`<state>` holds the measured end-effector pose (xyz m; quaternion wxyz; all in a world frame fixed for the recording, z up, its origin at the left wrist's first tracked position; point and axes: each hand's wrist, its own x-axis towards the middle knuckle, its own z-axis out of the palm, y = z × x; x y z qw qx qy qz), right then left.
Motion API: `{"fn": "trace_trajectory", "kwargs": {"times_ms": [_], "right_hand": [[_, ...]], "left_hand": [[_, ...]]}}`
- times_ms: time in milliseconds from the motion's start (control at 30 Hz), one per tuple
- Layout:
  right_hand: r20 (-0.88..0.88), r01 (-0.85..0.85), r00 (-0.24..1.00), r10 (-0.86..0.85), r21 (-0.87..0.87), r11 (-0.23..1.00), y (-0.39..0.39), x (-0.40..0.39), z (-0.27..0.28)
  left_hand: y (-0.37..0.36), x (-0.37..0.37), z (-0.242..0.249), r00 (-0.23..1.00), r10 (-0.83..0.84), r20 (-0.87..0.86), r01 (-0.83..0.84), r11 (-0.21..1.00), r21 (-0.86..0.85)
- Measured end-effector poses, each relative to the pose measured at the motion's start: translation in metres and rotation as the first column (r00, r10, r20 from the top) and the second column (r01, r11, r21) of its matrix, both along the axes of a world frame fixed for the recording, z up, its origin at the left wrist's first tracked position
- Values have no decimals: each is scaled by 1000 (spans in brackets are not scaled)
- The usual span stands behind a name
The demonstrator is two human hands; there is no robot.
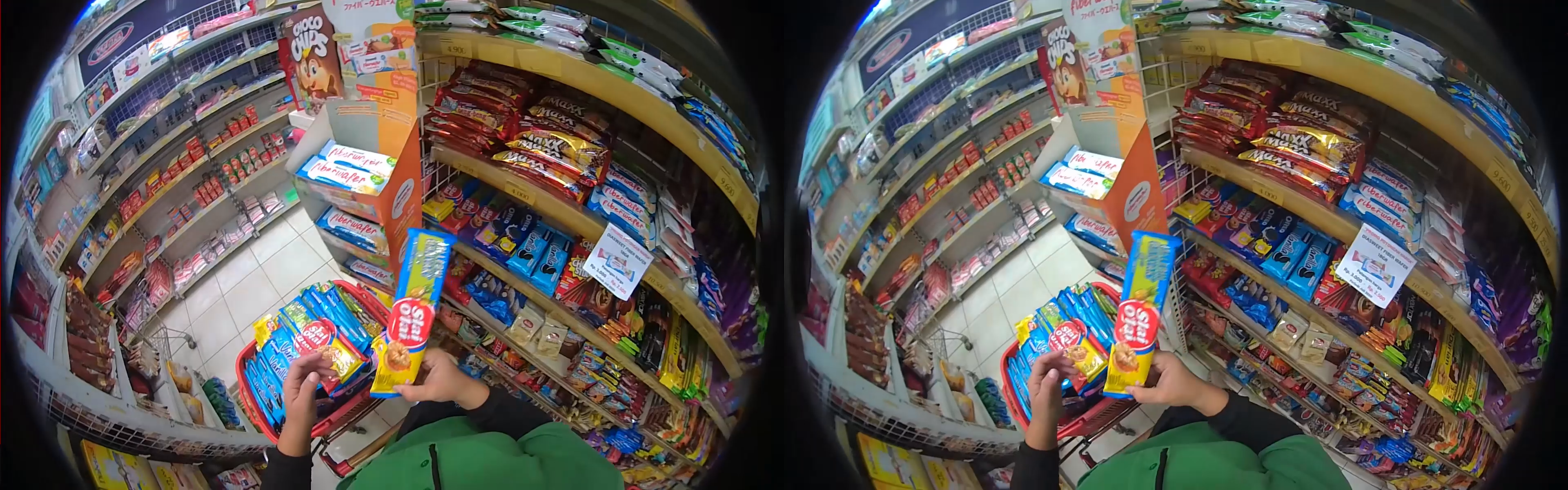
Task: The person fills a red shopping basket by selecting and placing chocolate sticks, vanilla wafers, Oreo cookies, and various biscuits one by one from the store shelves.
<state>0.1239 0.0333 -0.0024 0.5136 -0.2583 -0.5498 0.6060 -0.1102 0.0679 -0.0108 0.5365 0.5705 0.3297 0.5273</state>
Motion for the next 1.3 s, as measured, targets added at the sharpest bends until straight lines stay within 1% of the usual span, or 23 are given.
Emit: {"fn": "trace_trajectory", "kwargs": {"times_ms": [33, 133, 267, 300, 400, 433, 467, 533, 567, 667, 700, 733, 800, 833, 867, 900, 933, 1033, 1133, 1233, 1300], "right_hand": [[39, -64, 997, 64, -13, 998, -1, -3, 0], [44, -196, 978, 203, -119, 973, -3, -14, -3], [54, -289, 953, 299, -143, 946, -3, -22, -7], [41, -306, 948, 316, -156, 939, -3, -24, -9], [15, -348, 934, 356, -179, 920, -2, -26, -15], [13, -360, 930, 368, -178, 916, -1, -26, -15], [10, -372, 925, 380, -178, 911, 0, -26, -15], [26, -377, 920, 391, -212, 902, 1, -27, -13], [35, -380, 917, 397, -228, 896, 1, -27, -11], [77, -337, 928, 365, -249, 908, 4, -28, -9], [176, -297, 919, 352, -275, 914, 6, -25, -14], [216, -269, 921, 325, -253, 929, 8, -21, -14], [290, -216, 918, 269, -203, 955, 14, -12, -9], [283, -168, 935, 216, -184, 969, 14, -9, -8], [271, -154, 942, 197, -172, 973, 16, -4, -8], [255, -137, 948, 191, -214, 967, 17, 0, -5], [241, -119, 953, 183, -255, 960, 17, 3, -2], [259, -50, 959, 112, -236, 971, 20, 10, -9], [290, -42, 951, 106, -220, 975, 24, 13, -11], [302, -42, 947, 109, -219, 975, 25, 15, -9], [316, -36, 943, 107, -222, 974, 25, 17, -8]], "left_hand": [[-1, 2, 0, 999, -43, 9, 43, 999, -9], [-4, 4, 1, 988, -157, 5, 157, 988, -14], [-8, 8, 7, 964, -265, 26, 265, 964, -1], [-8, 8, 8, 960, -277, 45, 278, 960, -18], [-10, 8, 2, 963, -268, 28, 270, 961, -59], [-10, 9, -2, 959, -272, 75, 279, 956, -91], [-12, 10, -3, 961, -268, 62, 273, 958, -90], [-12, 13, -2, 966, -256, 35, 258, 962, -88], [-12, 14, 3, 956, -291, 32, 293, 949, -115], [-12, 16, 9, 961, -268, 75, 277, 944, -177], [-10, 14, 11, 965, -252, 74, 262, 950, -173], [-7, 10, 10, 985, -169, 28, 171, 972, -161], [2, 0, 15, 998, 55, 4, -54, 989, -139], [8, -9, 17, 984, 172, -43, -176, 975, -137], [14, -21, 17, 955, 283, -91, -293, 947, -129], [24, -34, 5, 920, 380, -99, -389, 917, -87], [30, -41, 3, 908, 415, -60, -418, 906, -59], [36, -62, 0, 879, 428, -211, -469, 855, -221], [36, -64, -5, 825, 395, -405, -499, 845, -192], [35, -63, -12, 857, 292, -425, -396, 900, -180], [33, -59, -7, 877, 256, -407, -376, 893, -248]]}}
